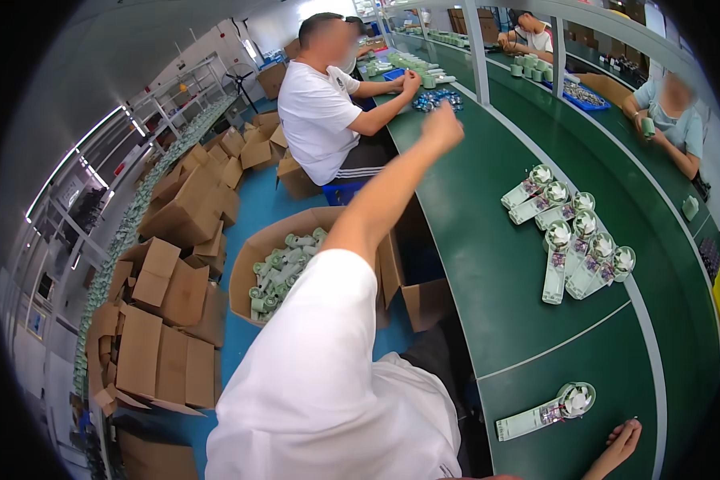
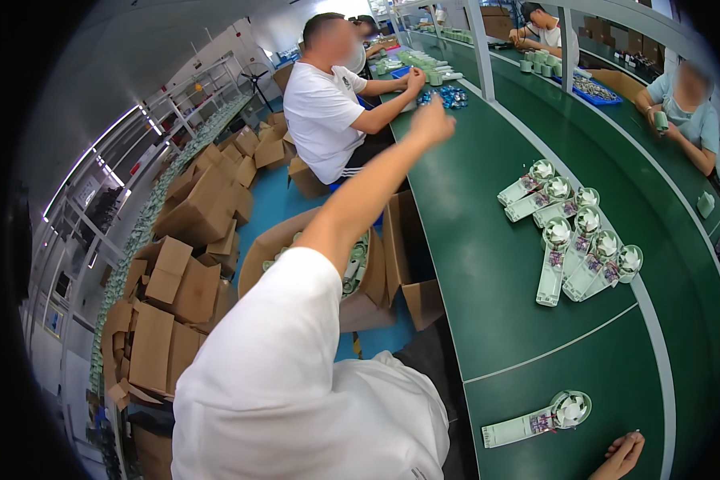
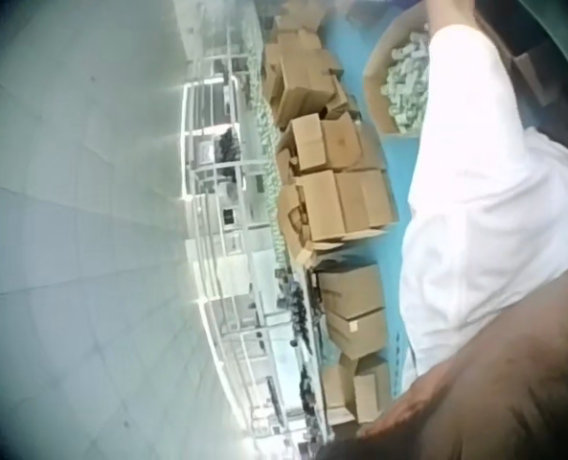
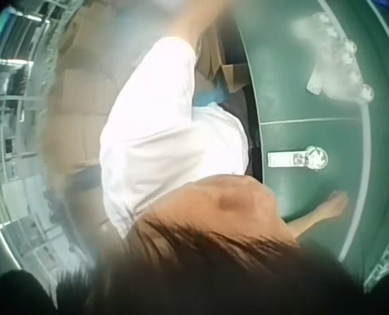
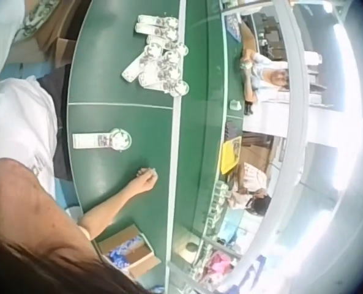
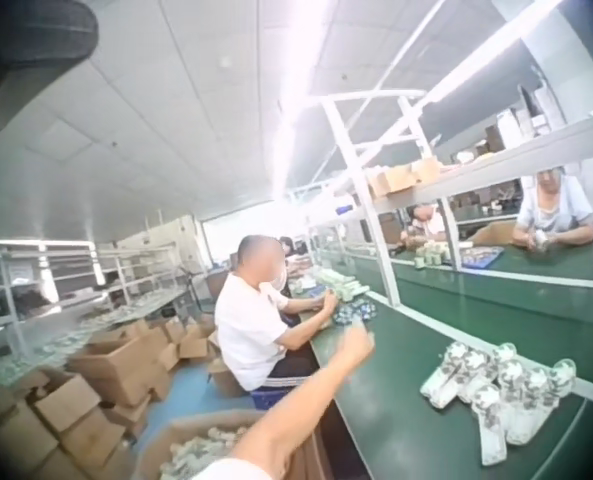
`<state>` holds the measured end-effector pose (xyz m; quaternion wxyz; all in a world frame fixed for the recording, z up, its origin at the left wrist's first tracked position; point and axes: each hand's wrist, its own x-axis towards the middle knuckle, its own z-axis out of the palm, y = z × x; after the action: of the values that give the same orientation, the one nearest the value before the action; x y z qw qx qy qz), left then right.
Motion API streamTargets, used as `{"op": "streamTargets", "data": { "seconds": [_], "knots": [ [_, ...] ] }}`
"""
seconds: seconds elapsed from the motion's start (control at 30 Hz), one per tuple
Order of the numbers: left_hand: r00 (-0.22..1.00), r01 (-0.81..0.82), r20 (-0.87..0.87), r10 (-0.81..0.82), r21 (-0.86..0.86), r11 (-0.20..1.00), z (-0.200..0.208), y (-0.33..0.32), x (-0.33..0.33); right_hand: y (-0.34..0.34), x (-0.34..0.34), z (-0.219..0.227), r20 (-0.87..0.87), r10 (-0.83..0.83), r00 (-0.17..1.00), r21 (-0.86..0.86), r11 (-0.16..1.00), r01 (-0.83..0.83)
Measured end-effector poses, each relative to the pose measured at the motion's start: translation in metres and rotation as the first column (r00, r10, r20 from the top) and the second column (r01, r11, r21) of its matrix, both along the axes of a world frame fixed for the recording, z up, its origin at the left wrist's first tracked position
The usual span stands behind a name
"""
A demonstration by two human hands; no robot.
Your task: Assembling and labeling small electronic fan components on a factory production line.
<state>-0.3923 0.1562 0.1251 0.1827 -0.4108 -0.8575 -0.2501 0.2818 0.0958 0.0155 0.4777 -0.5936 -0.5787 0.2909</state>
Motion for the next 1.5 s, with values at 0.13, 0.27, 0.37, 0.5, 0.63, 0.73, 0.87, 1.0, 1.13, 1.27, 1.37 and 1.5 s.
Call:
{"op": "streamTargets", "data": {
  "seconds": [0.13,0.27,0.37,0.5,0.63,0.73,0.87,1.0,1.13,1.27,1.37,1.5],
  "knots": [
    [0.977,0.184,0.125,-0.171,-0.108,0.977,-0.121,-0.036,0.094,0.047,0.069,-0.091,-0.114,0.189,0.975,0.062,0.981,-0.183],
    [0.965,0.185,0.181,-0.19,0.042,0.982,-0.136,-0.055,0.133,0.041,0.05,-0.085,-0.08,0.171,0.982,0.09,0.982,-0.163],
    [0.963,0.203,0.169,-0.212,0.07,0.977,-0.154,-0.057,0.119,0.033,0.043,-0.066,-0.109,0.187,0.976,0.098,0.979,-0.177],
    [0.971,0.236,0.074,-0.227,-0.15,0.96,-0.137,-0.034,0.104,-0.003,0.008,-0.006,0.16,0.149,0.976,0.181,0.967,-0.177],
    [0.993,0.092,0.07,-0.095,0.047,0.995,-0.051,0.007,0.056,-0.003,0.01,-0.013,0.166,0.119,0.979,0.147,0.979,-0.144],
    [0.999,0.014,-0.031,-0.016,-0.046,0.999,0.011,0.031,0.018,-0.004,0.011,-0.012,0.167,0.092,0.982,0.127,0.985,-0.114],
    [0.99,-0.066,-0.125,0.059,-0.053,0.996,0.058,0.051,-0.022,0.0,0.016,-0.017,0.354,0.057,0.933,0.163,0.979,-0.121],
    [0.992,-0.129,-0.025,0.128,-0.061,0.99,0.084,0.059,-0.037,-0.006,0.01,-0.009,0.416,0.058,0.908,0.116,0.986,-0.116],
    [0.987,-0.145,0.052,0.151,-0.105,0.984,0.097,0.072,-0.047,-0.008,0.006,-0.001,0.416,0.081,0.906,-0.001,0.996,-0.089],
    [0.98,-0.163,0.07,0.185,-0.244,0.956,0.099,0.079,-0.046,-0.008,-0.003,0.001,0.381,0.082,0.921,-0.001,0.996,-0.089],
    [0.984,-0.131,0.099,0.148,-0.166,0.977,0.097,0.08,-0.046,-0.008,-0.002,0.003,0.388,0.073,0.919,-0.02,0.997,-0.071],
    [0.99,0.063,0.119,-0.077,0.117,0.991,0.073,0.093,0.0,-0.009,0.006,-0.009,0.396,0.099,0.913,0.144,0.975,-0.168]
  ]
}}
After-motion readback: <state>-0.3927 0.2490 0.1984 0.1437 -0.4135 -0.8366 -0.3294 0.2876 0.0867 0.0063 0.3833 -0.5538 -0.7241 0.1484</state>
